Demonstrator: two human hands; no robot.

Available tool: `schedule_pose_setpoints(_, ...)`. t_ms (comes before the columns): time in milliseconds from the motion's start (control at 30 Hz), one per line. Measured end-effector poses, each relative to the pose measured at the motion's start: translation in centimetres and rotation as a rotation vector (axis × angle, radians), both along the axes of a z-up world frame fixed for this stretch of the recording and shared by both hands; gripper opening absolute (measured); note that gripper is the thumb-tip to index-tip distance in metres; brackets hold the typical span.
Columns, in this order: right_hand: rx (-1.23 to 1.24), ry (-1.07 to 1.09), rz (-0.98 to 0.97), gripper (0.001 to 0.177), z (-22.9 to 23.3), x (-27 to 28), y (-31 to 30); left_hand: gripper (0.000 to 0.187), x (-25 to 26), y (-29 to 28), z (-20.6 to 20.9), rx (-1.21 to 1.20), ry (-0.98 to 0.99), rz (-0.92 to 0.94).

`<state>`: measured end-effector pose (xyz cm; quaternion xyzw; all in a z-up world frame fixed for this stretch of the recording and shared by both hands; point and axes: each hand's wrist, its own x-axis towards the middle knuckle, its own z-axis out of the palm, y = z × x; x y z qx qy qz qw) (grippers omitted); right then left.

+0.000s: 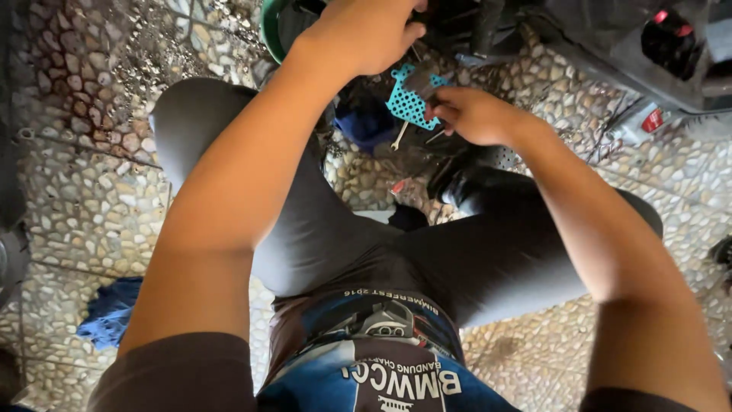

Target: The person cleans a motorcycle engine and exhaust pipe by wiping the engine with a cloth, then sanding the exhaust pipe with sandpaper, and finally wiping the exhaust pipe with a cloth.

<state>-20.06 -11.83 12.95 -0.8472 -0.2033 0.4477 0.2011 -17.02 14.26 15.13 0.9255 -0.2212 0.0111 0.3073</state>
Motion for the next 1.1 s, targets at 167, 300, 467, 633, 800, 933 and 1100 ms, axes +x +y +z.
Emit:
schedule_pose_setpoints(167,0.364,0.110,-0.276,0.018,5.2,-0.9,-1.0,0.026,-0.2,0.0,4.9,-0.191,0.261,-0.075)
schedule_pose_setpoints(300,0.308,0.005,-0.303,0.017,8.3,-0.3,-1.0,0.027,-0.1,0.2,5.4,-0.430,0.344,-0.171)
schedule_pose_setpoints(467,0.296,-0.171,-0.311,0.014,8.7,0.5,-1.5,0.047,-0.7,0.0,8.3,-0.520,0.363,-0.285)
schedule_pose_setpoints(633,0.585,-0.332,-0.086,0.023,7.7,1.4,-2.6,0.073,-1.4,-1.2,9.6,-0.580,0.301,-0.421)
schedule_pose_setpoints(800,0.630,-0.167,-0.071,0.032,8.8,2.1,-2.1,0.072,-1.3,-2.0,10.9,-0.567,0.335,-0.442)
schedule_pose_setpoints(933,0.657,-0.040,-0.127,0.043,9.7,2.8,-1.6,0.066,-1.2,-2.1,10.1,-0.634,0.302,-0.459)
schedule_pose_setpoints(1100,0.659,-0.022,-0.141,0.034,9.6,3.4,-1.5,0.056,-1.1,-1.8,11.2,-0.724,0.336,-0.416)
